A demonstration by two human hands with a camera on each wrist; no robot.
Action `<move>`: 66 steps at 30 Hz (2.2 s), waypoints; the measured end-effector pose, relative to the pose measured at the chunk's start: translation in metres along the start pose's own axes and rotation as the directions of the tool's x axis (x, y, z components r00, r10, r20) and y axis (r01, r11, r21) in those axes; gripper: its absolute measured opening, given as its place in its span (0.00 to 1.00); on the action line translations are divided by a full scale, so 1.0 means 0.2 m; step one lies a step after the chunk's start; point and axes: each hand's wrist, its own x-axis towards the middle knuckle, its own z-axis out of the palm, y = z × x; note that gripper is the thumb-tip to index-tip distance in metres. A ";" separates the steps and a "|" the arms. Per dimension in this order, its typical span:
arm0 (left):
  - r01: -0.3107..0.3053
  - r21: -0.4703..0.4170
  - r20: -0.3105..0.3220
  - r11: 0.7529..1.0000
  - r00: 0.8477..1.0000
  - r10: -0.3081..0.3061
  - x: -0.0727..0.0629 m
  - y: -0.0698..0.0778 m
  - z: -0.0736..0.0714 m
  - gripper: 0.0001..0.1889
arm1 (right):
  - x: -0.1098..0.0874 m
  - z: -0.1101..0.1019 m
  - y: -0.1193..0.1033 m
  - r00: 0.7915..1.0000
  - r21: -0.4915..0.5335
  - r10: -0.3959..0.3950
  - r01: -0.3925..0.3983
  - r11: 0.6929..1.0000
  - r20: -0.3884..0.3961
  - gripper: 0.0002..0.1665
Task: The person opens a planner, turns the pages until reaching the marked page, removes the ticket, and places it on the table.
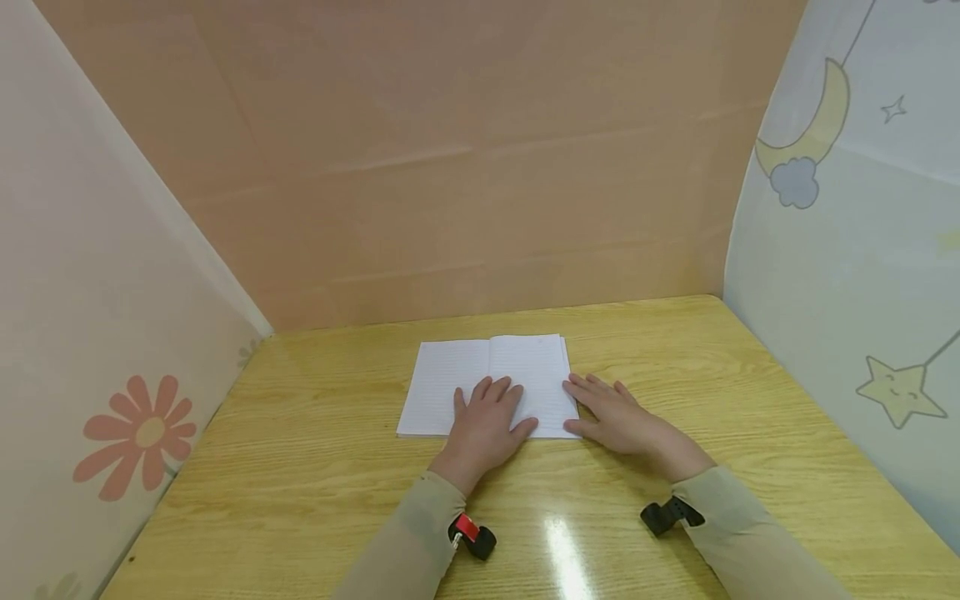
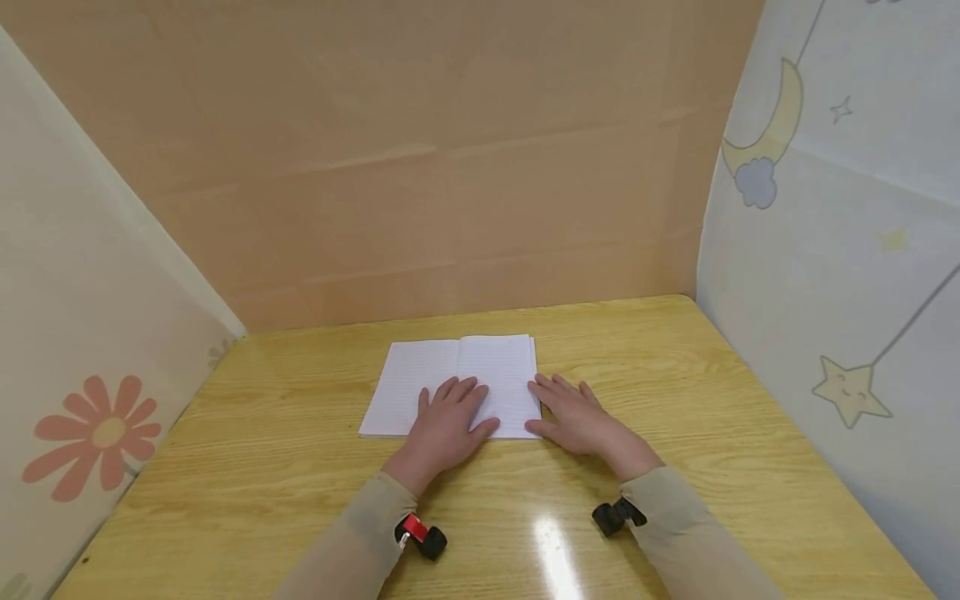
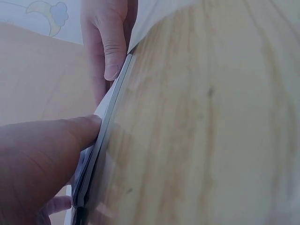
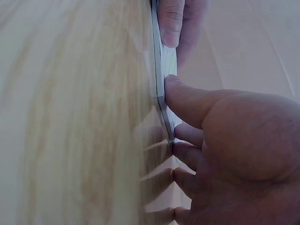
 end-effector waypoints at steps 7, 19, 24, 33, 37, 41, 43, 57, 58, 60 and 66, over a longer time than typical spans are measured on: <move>-0.009 0.007 -0.032 1.000 0.999 0.009 -0.01 0.00 0.00 0.31 | -0.01 -0.01 -0.02 1.000 0.006 -0.005 0.005 1.000 -0.004 0.49; 0.003 -0.029 -0.106 1.000 0.994 -0.006 -0.01 0.00 0.00 0.30 | 0.00 0.01 0.02 1.000 0.013 0.028 -0.028 1.000 -0.004 0.53; -0.014 -0.040 -0.166 0.999 0.986 0.008 0.00 -0.02 0.00 0.35 | -0.01 -0.01 0.00 1.000 0.020 0.018 -0.019 1.000 0.003 0.52; -0.041 -0.092 -0.264 0.995 0.964 0.016 0.00 -0.06 -0.02 0.39 | -0.03 -0.06 -0.08 0.999 0.011 0.037 -0.037 0.999 0.032 0.50; -0.008 -0.129 -0.312 0.992 0.950 -0.033 0.01 -0.10 -0.03 0.39 | -0.02 -0.02 -0.02 1.000 0.026 0.001 -0.001 1.000 0.012 0.52; 0.048 -0.072 -0.354 0.996 0.932 -0.071 0.01 -0.13 -0.03 0.42 | -0.01 0.00 0.01 1.000 0.041 -0.009 0.009 0.999 0.011 0.53; 0.078 -0.011 -0.381 0.997 0.921 -0.077 0.01 -0.14 -0.04 0.41 | -0.01 0.00 0.02 1.000 0.041 0.000 -0.001 0.999 0.012 0.52; 0.159 0.192 -0.410 0.968 0.909 -0.068 -0.01 -0.17 -0.08 0.23 | -0.01 -0.03 -0.07 0.997 0.013 0.065 -0.066 0.998 0.042 0.50; 0.158 0.202 -0.395 0.966 0.916 -0.067 -0.01 -0.17 -0.08 0.21 | -0.01 -0.03 -0.07 0.997 0.022 0.062 -0.063 0.998 0.038 0.50; 0.142 0.194 -0.370 0.971 0.927 -0.061 -0.01 -0.16 -0.08 0.19 | -0.02 -0.02 -0.06 0.998 0.034 0.049 -0.050 0.998 0.029 0.51; 0.023 0.073 -0.349 0.997 0.937 0.003 -0.01 -0.14 -0.06 0.15 | -0.02 -0.02 -0.05 0.999 0.046 0.026 -0.027 0.999 0.024 0.52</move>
